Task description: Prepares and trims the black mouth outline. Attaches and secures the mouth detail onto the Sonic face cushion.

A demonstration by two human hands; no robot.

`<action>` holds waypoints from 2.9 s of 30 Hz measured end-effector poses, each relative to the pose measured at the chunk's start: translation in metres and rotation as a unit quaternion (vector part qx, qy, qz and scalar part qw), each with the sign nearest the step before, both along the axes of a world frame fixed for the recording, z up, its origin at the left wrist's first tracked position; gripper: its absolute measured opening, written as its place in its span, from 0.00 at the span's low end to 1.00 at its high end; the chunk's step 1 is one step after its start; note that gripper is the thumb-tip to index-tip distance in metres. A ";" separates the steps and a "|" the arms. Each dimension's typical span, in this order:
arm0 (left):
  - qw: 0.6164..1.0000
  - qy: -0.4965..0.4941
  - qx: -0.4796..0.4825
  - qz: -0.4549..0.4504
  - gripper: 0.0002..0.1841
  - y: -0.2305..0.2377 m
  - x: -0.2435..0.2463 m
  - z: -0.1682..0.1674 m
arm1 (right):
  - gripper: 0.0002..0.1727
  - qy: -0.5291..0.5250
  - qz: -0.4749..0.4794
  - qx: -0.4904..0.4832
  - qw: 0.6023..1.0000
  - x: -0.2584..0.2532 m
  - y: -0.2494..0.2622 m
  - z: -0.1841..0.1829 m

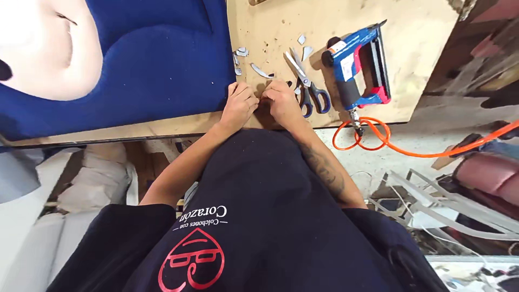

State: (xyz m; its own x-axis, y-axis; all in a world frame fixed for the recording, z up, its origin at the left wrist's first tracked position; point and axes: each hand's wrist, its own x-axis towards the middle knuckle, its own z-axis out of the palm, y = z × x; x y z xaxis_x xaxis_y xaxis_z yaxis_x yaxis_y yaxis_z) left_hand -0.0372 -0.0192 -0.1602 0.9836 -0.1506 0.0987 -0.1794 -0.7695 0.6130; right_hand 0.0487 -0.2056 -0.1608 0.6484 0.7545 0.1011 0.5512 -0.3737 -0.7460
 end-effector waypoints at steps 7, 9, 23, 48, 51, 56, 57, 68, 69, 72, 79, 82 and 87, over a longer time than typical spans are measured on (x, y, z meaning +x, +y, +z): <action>0.999 -0.022 0.026 0.029 0.08 -0.006 0.007 -0.008 | 0.07 0.034 -0.025 -0.090 0.995 0.004 0.011 0.005; 0.999 -0.013 0.020 0.032 0.07 -0.007 0.007 -0.004 | 0.06 0.052 -0.031 -0.110 0.992 0.005 0.013 0.010; 0.972 0.206 0.050 0.100 0.15 -0.019 0.027 0.022 | 0.39 -0.024 -0.353 -0.241 0.904 0.034 -0.097 0.063; 0.929 0.338 0.130 -0.076 0.15 0.005 0.079 0.029 | 0.18 0.146 -0.294 -0.190 0.925 -0.112 -0.045 0.080; 0.932 0.326 0.130 -0.087 0.15 0.008 0.078 0.026 | 0.17 0.140 -0.311 -0.196 0.919 -0.114 -0.029 0.078; 0.937 0.309 0.127 -0.102 0.15 0.012 0.079 0.025 | 0.18 0.127 -0.337 -0.193 0.913 -0.124 -0.013 0.075; 0.937 0.307 0.128 -0.105 0.15 0.012 0.079 0.025 | 0.18 0.128 -0.341 -0.194 0.911 -0.125 -0.010 0.076; 0.943 0.281 0.128 -0.120 0.16 0.014 0.075 0.022 | 0.17 0.126 -0.368 -0.180 0.904 -0.129 -0.006 0.077; 0.944 0.279 0.129 -0.121 0.16 0.014 0.075 0.021 | 0.17 0.126 -0.365 -0.178 0.905 -0.129 -0.006 0.076; 0.945 0.275 0.130 -0.121 0.16 0.014 0.075 0.021 | 0.18 0.119 -0.356 -0.184 0.909 -0.129 -0.007 0.075; 0.950 0.274 0.110 -0.102 0.16 0.014 0.073 0.021 | 0.20 0.146 -0.341 -0.236 0.898 -0.127 -0.001 0.081; 0.960 0.252 0.087 -0.092 0.15 0.017 0.070 0.020 | 0.18 0.131 -0.358 -0.199 0.903 -0.128 -0.006 0.082; 0.983 0.100 0.051 -0.144 0.18 0.022 0.057 0.006 | 0.18 0.095 -0.387 -0.202 0.895 -0.134 -0.028 0.091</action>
